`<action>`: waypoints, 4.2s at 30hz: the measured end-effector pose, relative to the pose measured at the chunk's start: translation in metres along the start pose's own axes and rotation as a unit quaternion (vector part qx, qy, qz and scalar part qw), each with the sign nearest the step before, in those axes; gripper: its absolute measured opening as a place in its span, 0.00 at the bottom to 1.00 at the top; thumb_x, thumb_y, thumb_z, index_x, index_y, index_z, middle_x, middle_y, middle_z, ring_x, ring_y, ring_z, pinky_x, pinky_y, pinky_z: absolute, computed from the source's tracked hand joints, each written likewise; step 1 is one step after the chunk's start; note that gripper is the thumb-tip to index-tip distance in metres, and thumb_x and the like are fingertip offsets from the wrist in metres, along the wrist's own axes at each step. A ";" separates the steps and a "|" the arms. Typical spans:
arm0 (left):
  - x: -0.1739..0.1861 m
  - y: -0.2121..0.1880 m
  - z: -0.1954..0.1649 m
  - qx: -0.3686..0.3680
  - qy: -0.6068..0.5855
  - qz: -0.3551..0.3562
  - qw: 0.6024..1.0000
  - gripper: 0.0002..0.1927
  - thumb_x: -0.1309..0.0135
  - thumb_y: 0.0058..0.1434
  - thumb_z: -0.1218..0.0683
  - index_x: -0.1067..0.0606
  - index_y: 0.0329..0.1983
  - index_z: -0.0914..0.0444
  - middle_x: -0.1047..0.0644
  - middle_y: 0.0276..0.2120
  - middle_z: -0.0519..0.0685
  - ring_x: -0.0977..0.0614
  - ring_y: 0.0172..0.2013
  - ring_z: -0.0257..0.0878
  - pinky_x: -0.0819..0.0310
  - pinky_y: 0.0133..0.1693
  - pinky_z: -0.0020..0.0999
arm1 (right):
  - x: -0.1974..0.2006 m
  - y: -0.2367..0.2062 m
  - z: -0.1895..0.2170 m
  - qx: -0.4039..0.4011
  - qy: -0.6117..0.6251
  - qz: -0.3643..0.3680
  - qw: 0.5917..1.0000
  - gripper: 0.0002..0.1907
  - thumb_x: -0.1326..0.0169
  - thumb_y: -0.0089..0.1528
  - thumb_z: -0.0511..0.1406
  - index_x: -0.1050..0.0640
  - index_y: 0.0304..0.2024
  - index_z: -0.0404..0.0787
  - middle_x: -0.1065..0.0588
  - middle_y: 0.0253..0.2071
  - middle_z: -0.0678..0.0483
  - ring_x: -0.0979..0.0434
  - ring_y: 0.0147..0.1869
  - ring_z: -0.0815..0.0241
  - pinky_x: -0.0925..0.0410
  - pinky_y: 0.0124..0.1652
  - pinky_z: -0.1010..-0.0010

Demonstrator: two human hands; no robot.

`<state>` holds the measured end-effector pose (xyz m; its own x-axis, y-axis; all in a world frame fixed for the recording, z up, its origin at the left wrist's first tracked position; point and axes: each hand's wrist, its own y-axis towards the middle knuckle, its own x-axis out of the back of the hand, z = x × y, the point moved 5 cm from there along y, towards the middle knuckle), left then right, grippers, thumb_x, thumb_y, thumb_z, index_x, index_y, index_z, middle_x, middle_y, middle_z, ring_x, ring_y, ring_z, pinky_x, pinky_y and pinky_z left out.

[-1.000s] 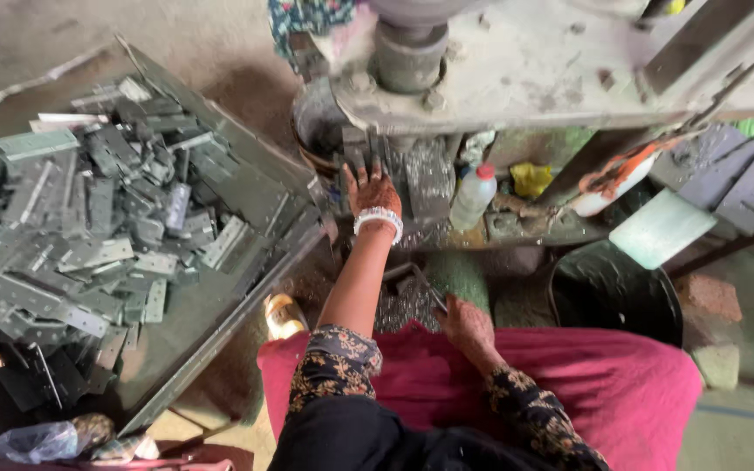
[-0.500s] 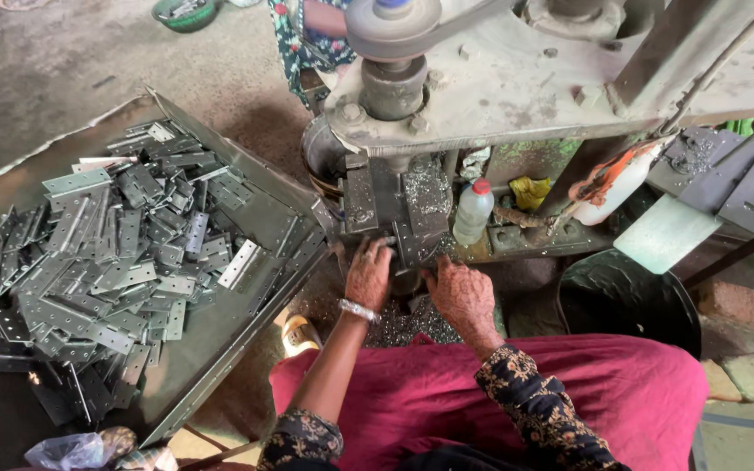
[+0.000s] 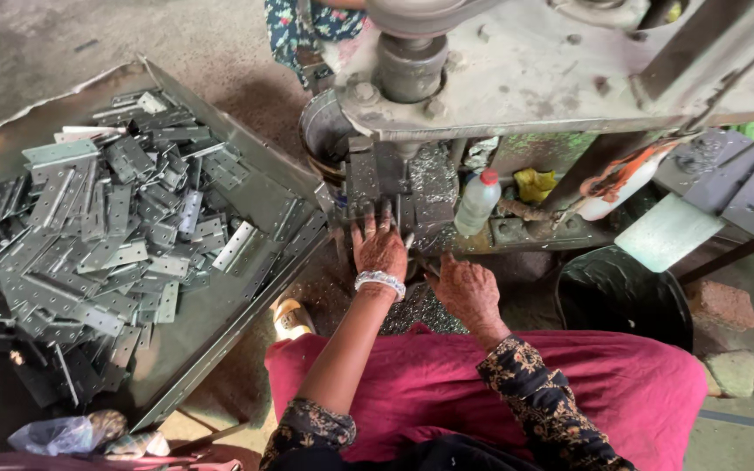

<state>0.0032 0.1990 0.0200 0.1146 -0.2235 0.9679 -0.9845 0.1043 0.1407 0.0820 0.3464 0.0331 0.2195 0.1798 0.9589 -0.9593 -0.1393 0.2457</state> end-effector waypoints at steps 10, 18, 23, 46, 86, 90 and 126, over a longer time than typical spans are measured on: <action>-0.009 0.040 -0.010 0.022 0.138 0.061 0.988 0.28 0.65 0.75 0.41 0.32 0.70 0.60 0.46 0.77 0.49 0.52 0.77 0.50 0.74 0.71 0.62 | -0.134 -0.060 -0.045 -0.104 0.057 0.158 0.980 0.27 0.50 0.65 0.57 0.26 0.43 0.40 0.22 0.29 0.45 0.19 0.29 0.48 0.25 0.30 0.53; -0.013 0.043 0.003 0.024 0.119 0.094 0.988 0.26 0.65 0.73 0.45 0.36 0.71 0.55 0.50 0.77 0.43 0.52 0.76 0.47 0.77 0.70 0.62 | -0.133 -0.043 -0.050 0.010 -0.072 0.115 0.991 0.28 0.55 0.72 0.57 0.27 0.45 0.38 0.22 0.28 0.50 0.19 0.26 0.52 0.26 0.27 0.57; -0.010 0.045 -0.002 0.040 0.114 0.089 0.989 0.25 0.65 0.75 0.47 0.36 0.72 0.57 0.48 0.77 0.44 0.49 0.75 0.49 0.77 0.71 0.62 | -0.131 -0.055 -0.052 -0.065 0.055 0.114 0.990 0.25 0.49 0.67 0.55 0.24 0.42 0.41 0.20 0.31 0.46 0.19 0.31 0.46 0.26 0.32 0.53; 0.004 0.083 -0.004 0.051 0.154 0.160 0.974 0.26 0.63 0.74 0.52 0.38 0.74 0.56 0.53 0.79 0.44 0.54 0.76 0.48 0.79 0.71 0.65 | -0.134 -0.038 -0.054 -0.025 0.098 0.110 0.989 0.28 0.49 0.64 0.57 0.23 0.37 0.39 0.21 0.27 0.42 0.20 0.30 0.41 0.29 0.29 0.51; -0.013 -0.128 0.080 0.047 -0.497 -0.033 0.866 0.22 0.33 0.52 0.57 0.22 0.51 0.64 0.16 0.44 0.54 0.16 0.46 0.50 0.22 0.50 0.43 | -0.134 -0.079 0.065 -0.222 0.753 0.121 0.608 0.19 0.42 0.64 0.29 0.25 0.58 0.37 0.22 0.52 0.51 0.21 0.53 0.58 0.24 0.50 0.64; -0.008 -0.137 0.047 0.108 -0.327 -0.153 0.926 0.33 0.30 0.51 0.55 0.29 0.59 0.67 0.20 0.47 0.62 0.20 0.49 0.59 0.27 0.50 0.50 | -0.111 -0.073 0.044 -0.215 0.566 0.019 0.796 0.16 0.41 0.60 0.28 0.21 0.51 0.35 0.16 0.46 0.49 0.16 0.48 0.54 0.24 0.47 0.65; -0.006 0.021 -0.009 0.008 0.111 -0.007 0.994 0.16 0.53 0.67 0.52 0.18 0.52 0.56 0.32 0.69 0.48 0.41 0.72 0.49 0.54 0.66 0.57 | -0.109 -0.059 -0.037 -0.010 -0.025 0.008 1.000 0.26 0.51 0.66 0.58 0.27 0.39 0.42 0.23 0.25 0.49 0.19 0.28 0.46 0.27 0.28 0.56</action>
<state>-0.0168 0.2107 0.0193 0.1521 -0.0060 0.9884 -0.9845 0.0873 0.1520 0.1081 0.3707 -0.0906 0.2114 0.1281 0.9690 -0.9661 -0.1227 0.2270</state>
